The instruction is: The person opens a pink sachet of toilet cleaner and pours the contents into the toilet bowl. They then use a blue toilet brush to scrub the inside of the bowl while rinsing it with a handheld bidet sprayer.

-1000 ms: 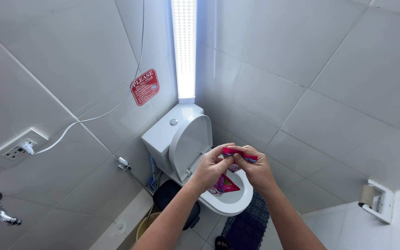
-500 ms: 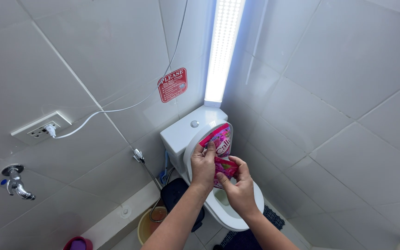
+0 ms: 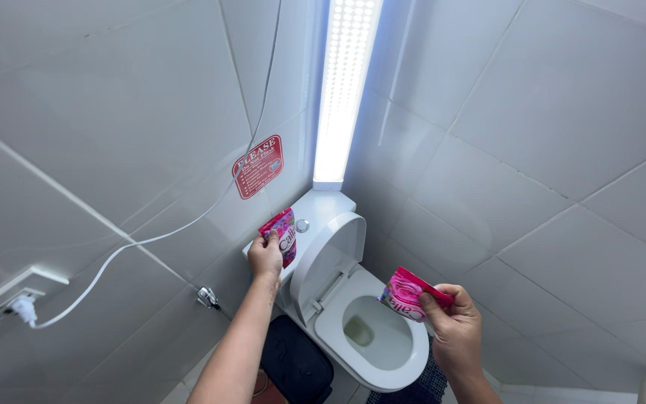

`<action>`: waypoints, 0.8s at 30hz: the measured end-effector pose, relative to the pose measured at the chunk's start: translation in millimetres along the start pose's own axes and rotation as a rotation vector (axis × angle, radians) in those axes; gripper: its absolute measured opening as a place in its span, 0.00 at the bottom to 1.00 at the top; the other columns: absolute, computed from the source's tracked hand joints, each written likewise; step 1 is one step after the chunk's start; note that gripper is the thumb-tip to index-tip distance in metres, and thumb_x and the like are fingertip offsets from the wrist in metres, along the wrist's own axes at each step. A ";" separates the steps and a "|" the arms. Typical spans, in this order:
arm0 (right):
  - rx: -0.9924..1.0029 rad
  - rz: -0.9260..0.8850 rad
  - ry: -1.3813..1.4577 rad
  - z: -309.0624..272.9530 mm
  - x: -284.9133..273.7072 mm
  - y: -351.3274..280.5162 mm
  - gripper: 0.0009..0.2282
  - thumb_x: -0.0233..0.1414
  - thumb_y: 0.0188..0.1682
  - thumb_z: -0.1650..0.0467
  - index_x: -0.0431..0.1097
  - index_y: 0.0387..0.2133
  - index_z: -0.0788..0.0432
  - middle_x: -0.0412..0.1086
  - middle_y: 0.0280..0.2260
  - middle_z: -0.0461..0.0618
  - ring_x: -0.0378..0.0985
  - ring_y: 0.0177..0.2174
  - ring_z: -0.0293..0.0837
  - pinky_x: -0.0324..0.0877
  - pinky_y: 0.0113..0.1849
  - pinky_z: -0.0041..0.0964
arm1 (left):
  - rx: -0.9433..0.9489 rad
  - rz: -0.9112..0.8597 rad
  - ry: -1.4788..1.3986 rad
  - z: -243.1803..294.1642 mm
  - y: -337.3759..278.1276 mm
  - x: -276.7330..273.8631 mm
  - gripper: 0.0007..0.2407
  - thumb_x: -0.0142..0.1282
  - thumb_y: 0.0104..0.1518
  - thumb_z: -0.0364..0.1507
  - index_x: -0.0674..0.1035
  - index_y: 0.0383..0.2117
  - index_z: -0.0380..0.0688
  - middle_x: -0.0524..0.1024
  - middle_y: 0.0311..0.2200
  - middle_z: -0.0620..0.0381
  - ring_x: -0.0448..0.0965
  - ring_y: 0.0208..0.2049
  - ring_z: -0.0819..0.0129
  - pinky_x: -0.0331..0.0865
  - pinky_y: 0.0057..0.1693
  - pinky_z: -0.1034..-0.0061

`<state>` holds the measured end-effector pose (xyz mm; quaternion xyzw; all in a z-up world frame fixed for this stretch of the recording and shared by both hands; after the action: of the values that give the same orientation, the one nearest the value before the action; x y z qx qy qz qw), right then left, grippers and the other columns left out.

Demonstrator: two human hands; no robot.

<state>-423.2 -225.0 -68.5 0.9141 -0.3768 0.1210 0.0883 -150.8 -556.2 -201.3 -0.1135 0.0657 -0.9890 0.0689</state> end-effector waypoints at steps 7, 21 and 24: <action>-0.067 0.200 0.053 3.4 -46.1 -17.3 0.05 0.57 0.51 0.78 0.72 0.39 0.61 0.73 0.34 0.48 0.75 0.35 0.37 0.73 0.39 0.32 | -0.088 -0.053 0.682 -53.9 79.1 -11.8 0.13 0.61 0.62 0.37 0.82 0.35 0.36 0.83 0.31 0.46 0.81 0.30 0.62 0.73 0.41 0.63; 0.086 0.426 0.130 -8.4 -48.7 -33.6 0.04 0.55 0.51 0.74 0.71 0.38 0.57 0.76 0.35 0.48 0.78 0.37 0.39 0.73 0.42 0.38 | -0.105 0.003 0.872 -116.2 117.4 -49.6 0.29 0.75 0.45 0.35 0.77 0.53 0.34 0.77 0.51 0.37 0.81 0.49 0.49 0.73 0.54 0.62; 0.066 0.433 0.142 -5.6 -56.5 -36.2 0.05 0.56 0.51 0.75 0.70 0.38 0.57 0.76 0.36 0.48 0.77 0.37 0.39 0.72 0.43 0.38 | -0.100 -0.036 0.906 -99.0 109.0 -47.7 0.33 0.75 0.46 0.37 0.74 0.57 0.33 0.76 0.54 0.36 0.78 0.54 0.49 0.71 0.58 0.61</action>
<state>-437.1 -160.5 -81.9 0.8034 -0.5529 0.2135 0.0566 -114.7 -644.7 -323.0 0.3262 0.1349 -0.9356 0.0106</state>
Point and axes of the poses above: each hand's wrist, its own y-axis towards the middle knuckle, its own x-axis out of the palm, z = x × y, the point moved 7 cm from there along y, towards the middle knuckle
